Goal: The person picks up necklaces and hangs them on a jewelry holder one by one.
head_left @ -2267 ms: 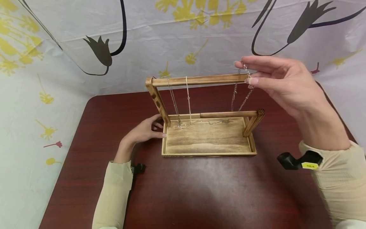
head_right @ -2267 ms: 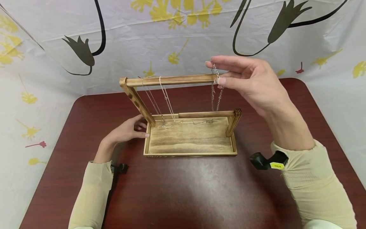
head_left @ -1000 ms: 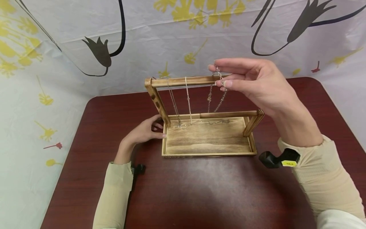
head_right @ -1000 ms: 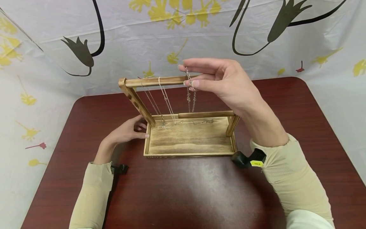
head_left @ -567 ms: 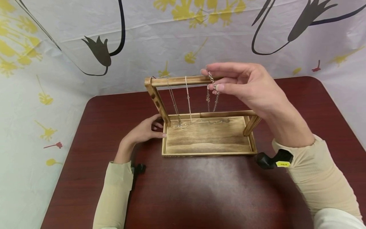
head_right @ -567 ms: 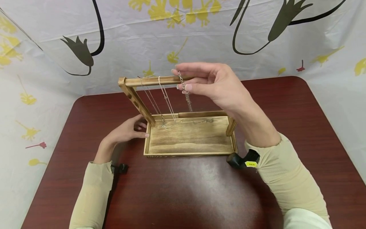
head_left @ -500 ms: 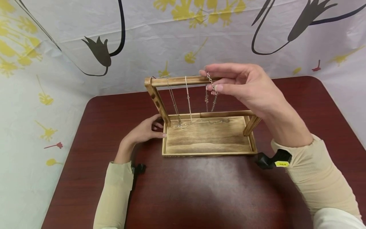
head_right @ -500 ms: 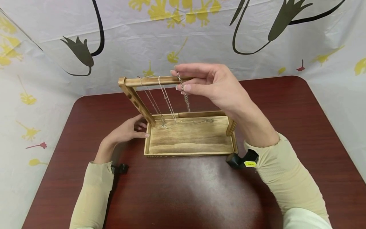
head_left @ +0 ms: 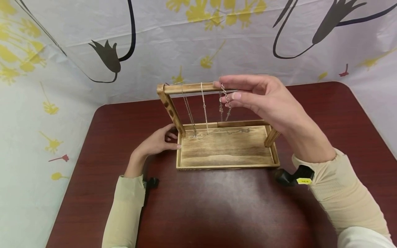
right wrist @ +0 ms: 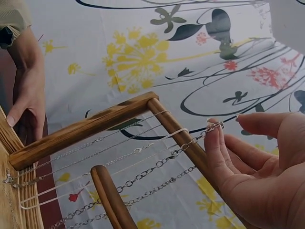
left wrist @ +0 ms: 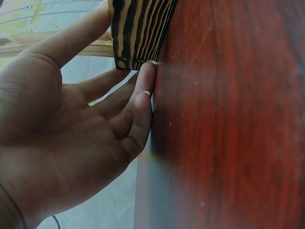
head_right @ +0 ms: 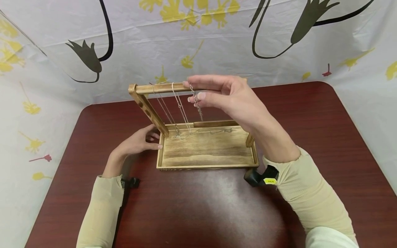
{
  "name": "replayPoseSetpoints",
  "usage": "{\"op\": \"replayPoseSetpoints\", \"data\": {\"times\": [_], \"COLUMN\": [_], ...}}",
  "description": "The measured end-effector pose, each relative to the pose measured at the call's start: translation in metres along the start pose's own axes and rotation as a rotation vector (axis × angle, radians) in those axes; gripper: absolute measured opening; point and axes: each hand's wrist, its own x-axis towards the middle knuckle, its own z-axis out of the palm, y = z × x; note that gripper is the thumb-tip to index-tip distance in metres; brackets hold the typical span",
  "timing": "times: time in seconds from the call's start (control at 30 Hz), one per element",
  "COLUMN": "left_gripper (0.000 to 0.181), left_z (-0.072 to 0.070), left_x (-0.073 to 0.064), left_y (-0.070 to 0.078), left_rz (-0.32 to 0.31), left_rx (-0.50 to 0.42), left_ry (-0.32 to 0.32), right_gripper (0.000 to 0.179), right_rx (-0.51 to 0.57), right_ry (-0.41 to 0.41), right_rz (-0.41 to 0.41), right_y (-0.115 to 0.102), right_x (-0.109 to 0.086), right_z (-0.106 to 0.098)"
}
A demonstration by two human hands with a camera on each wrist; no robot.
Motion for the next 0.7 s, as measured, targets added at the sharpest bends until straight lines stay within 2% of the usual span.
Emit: {"op": "replayPoseSetpoints", "data": {"times": [0.3, 0.7], "left_gripper": [0.095, 0.095], "left_z": [0.001, 0.001], "left_x": [-0.001, -0.001], "left_y": [0.001, 0.001], "left_rz": [-0.012, 0.001], "left_rx": [0.001, 0.004], "left_ry": [0.002, 0.004], "right_gripper": [0.04, 0.04], "right_rx": [0.061, 0.07], "right_ry": [-0.07, -0.125], "right_rz": [-0.039, -0.042], "right_y": [0.006, 0.012], "right_x": [-0.004, -0.007], "right_z": [-0.004, -0.008]}}
